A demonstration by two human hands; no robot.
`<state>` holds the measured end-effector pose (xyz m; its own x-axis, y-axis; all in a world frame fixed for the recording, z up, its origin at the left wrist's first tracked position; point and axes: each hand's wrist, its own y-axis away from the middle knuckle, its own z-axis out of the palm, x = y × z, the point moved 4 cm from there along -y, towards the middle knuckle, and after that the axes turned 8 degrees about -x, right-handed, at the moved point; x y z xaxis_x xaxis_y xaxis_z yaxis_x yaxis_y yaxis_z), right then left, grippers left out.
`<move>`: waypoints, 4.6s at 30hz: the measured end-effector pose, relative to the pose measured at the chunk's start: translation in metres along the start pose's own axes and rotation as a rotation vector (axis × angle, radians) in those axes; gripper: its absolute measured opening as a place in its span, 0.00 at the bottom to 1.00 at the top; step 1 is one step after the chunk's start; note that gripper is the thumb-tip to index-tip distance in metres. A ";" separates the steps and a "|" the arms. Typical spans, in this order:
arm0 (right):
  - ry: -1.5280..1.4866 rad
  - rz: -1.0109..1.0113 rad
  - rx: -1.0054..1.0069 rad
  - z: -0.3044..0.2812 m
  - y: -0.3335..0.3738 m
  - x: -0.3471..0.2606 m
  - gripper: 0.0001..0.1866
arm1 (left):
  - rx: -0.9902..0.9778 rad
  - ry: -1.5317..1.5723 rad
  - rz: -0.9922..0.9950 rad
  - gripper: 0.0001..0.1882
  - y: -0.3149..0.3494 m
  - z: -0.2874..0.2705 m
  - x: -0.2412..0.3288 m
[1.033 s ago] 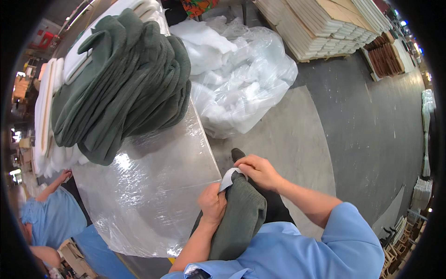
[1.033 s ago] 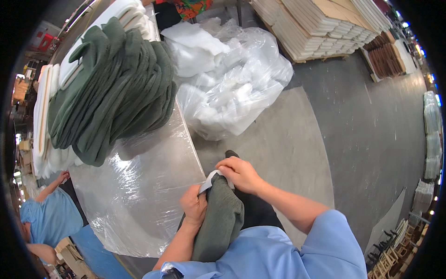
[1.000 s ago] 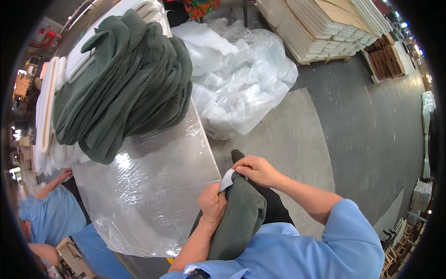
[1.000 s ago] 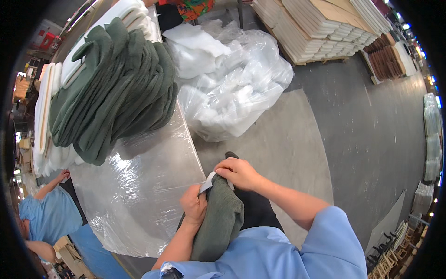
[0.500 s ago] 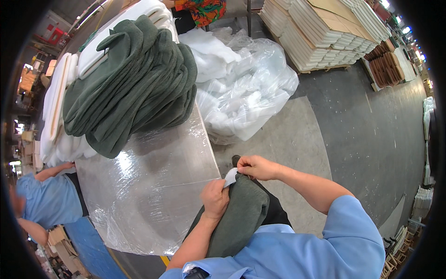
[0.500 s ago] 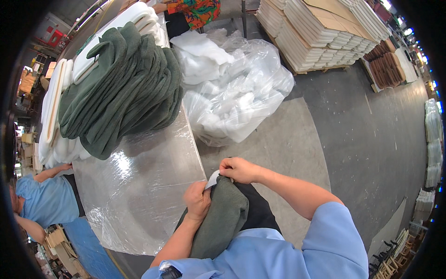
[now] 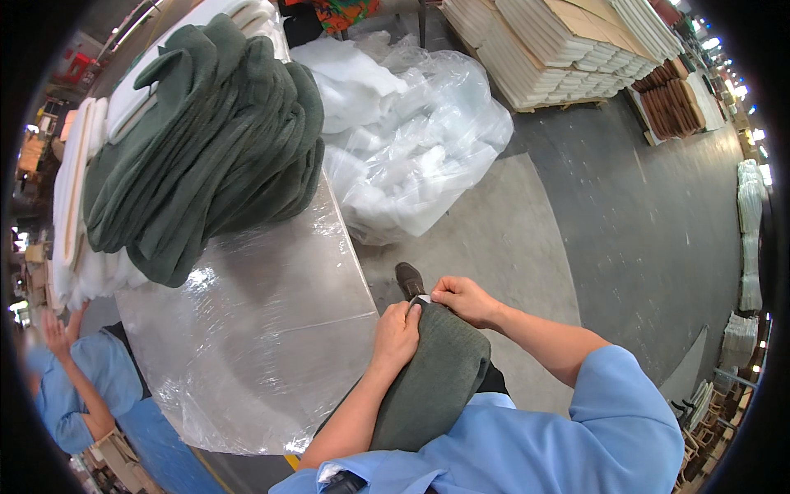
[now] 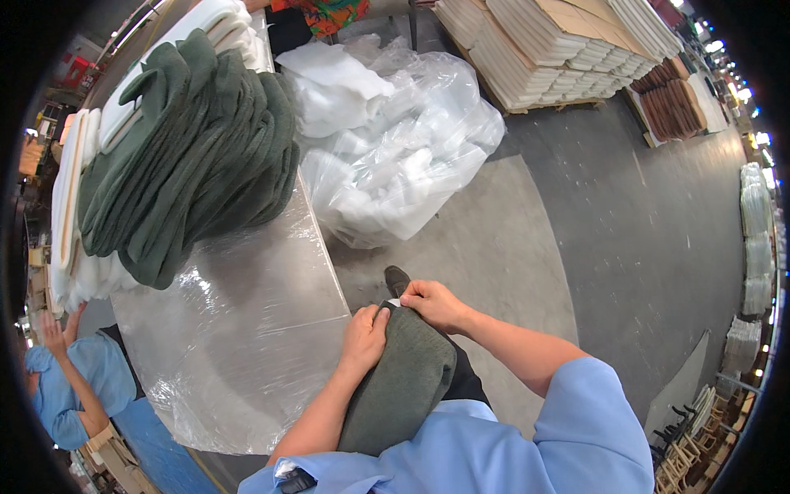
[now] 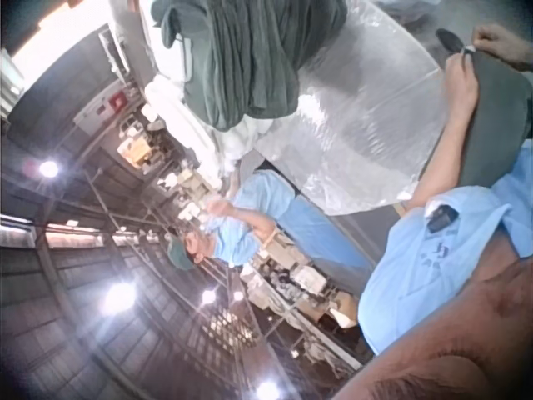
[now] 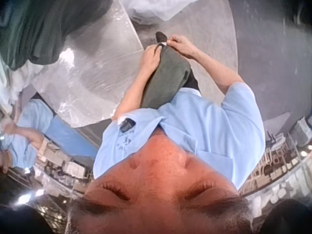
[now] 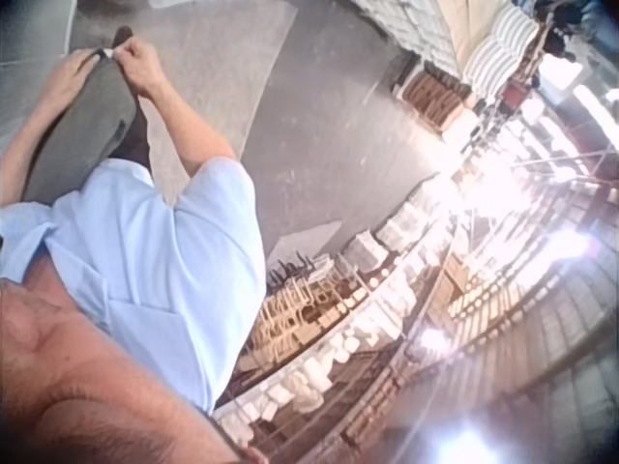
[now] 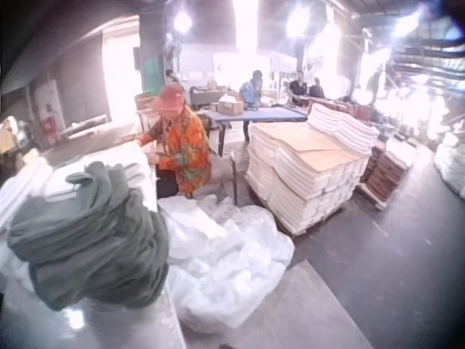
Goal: The person repeatedly inserts white foam inserts into green fabric covers, folds the edges, and stacks the finished cushions on a nearby pallet. The person works at a table with stacks of foam and fabric, handling items one at a time.
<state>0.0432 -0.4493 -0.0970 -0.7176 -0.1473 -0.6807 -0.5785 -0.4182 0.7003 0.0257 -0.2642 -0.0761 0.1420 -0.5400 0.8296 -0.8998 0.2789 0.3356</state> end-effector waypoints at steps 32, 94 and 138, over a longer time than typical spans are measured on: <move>-0.403 0.096 0.028 -0.007 -0.030 0.064 0.10 | -0.033 -0.049 -0.136 0.26 -0.020 0.030 -0.026; -0.353 0.778 -0.361 0.031 -0.074 0.044 0.11 | 0.161 -0.199 0.149 0.05 -0.021 -0.019 -0.003; 0.117 0.164 -0.108 0.081 0.003 0.012 0.31 | 0.834 1.677 -0.174 0.41 0.308 -0.053 -0.031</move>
<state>0.0015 -0.3802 -0.0861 -0.7451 -0.3218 -0.5842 -0.4084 -0.4724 0.7810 -0.2339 -0.1193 0.0256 -0.0196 0.8624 0.5059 -0.7031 -0.3716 0.6062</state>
